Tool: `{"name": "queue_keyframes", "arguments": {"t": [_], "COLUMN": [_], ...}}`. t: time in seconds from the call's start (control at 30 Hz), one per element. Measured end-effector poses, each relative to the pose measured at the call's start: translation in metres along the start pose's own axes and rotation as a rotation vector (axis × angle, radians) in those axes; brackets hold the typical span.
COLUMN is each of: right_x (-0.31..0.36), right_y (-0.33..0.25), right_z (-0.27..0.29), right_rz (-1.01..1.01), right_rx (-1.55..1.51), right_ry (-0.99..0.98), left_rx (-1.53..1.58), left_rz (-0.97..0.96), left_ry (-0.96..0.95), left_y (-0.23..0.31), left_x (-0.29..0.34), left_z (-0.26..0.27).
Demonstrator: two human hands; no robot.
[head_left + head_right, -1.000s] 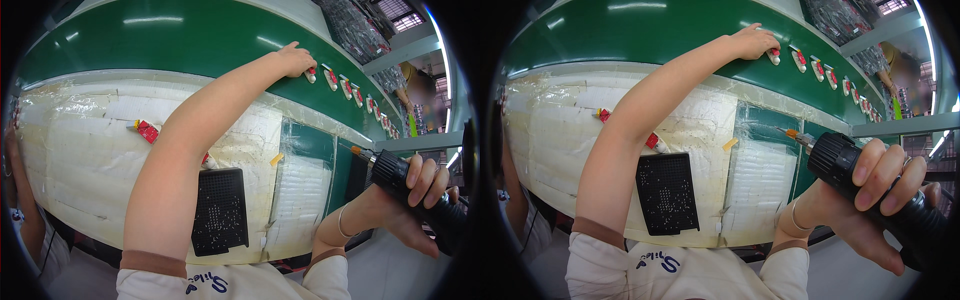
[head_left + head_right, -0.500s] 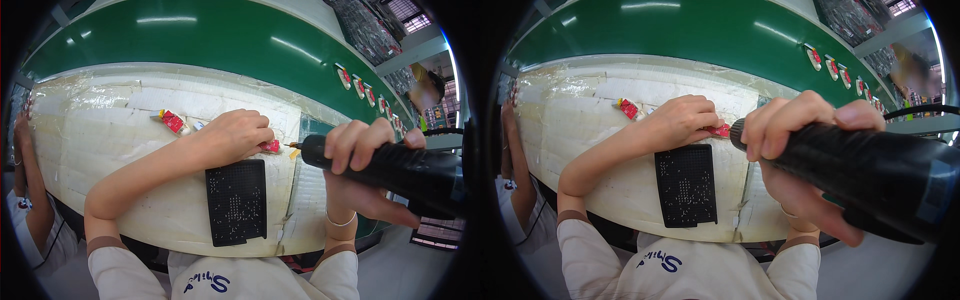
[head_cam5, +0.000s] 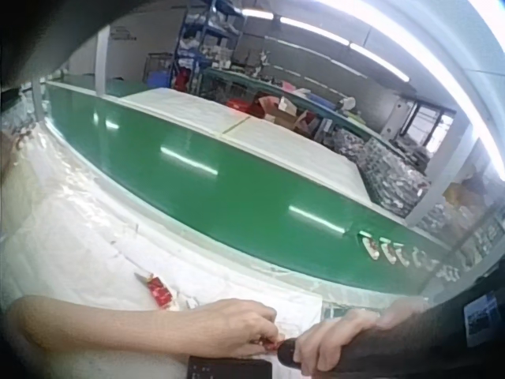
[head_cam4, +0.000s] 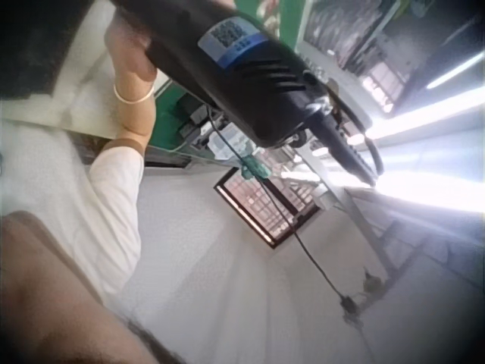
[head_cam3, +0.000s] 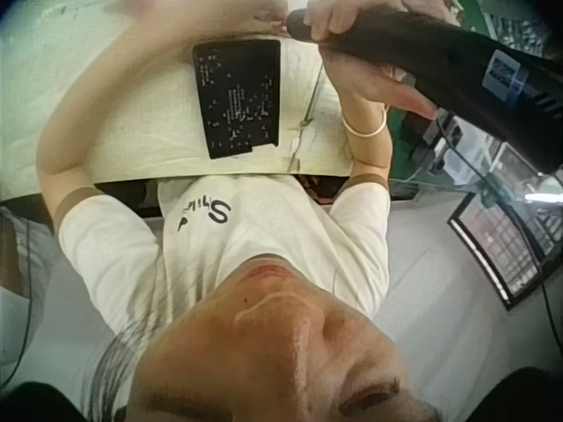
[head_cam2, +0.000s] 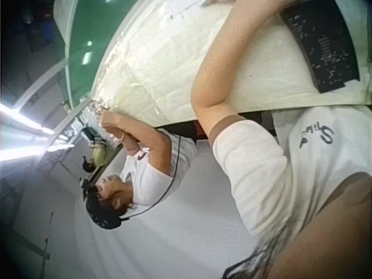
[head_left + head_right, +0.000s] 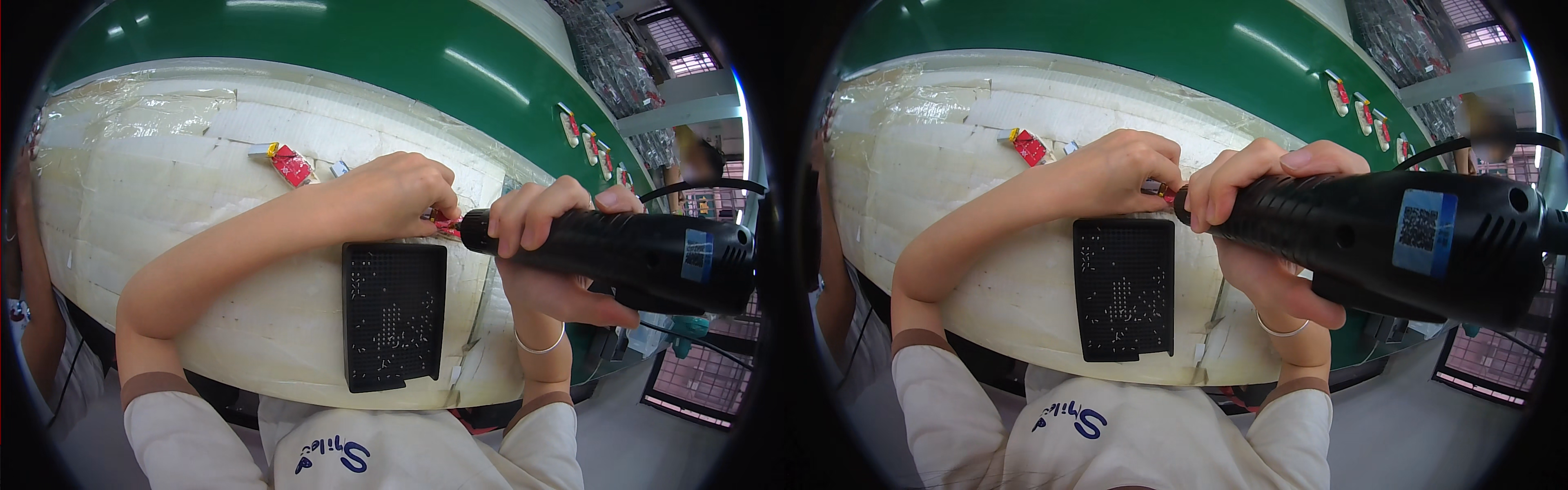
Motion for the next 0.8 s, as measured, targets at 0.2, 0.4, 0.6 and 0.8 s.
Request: {"name": "queue_keyframes", "arguments": {"t": [0.2, 0.4, 0.6, 0.8], "right_x": [-0.002, -0.003, 0.000, 0.026], "right_y": [0.006, 0.007, -0.004, -0.028], "right_z": [0.002, 0.000, -0.005, -0.026], "right_rz": [0.001, 0.014, -0.013, -0.116], "right_rx": [-0.049, 0.050, 0.158, 0.117], "right_ry": [0.007, -0.045, -0.060, 0.006], "left_rx": [0.008, -0.003, 0.007, 0.032], "left_rz": [-0.003, 0.030, 0.030, -0.012], "left_ry": [0.025, 0.005, 0.004, 0.013], "left_y": [0.001, 0.003, -0.003, 0.000], "left_x": [-0.001, -0.002, -0.001, -0.002], "left_z": [0.000, 0.000, -0.002, -0.001]}}
Point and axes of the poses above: each hand's wrist, its own x-axis away from the middle knuckle, its own z-axis out of the back of the hand, y = z × x, the point moved 3 cm from there along -x, towards the middle knuckle, and after that the axes turned 11 degrees about -z, right-handed, at the moved point
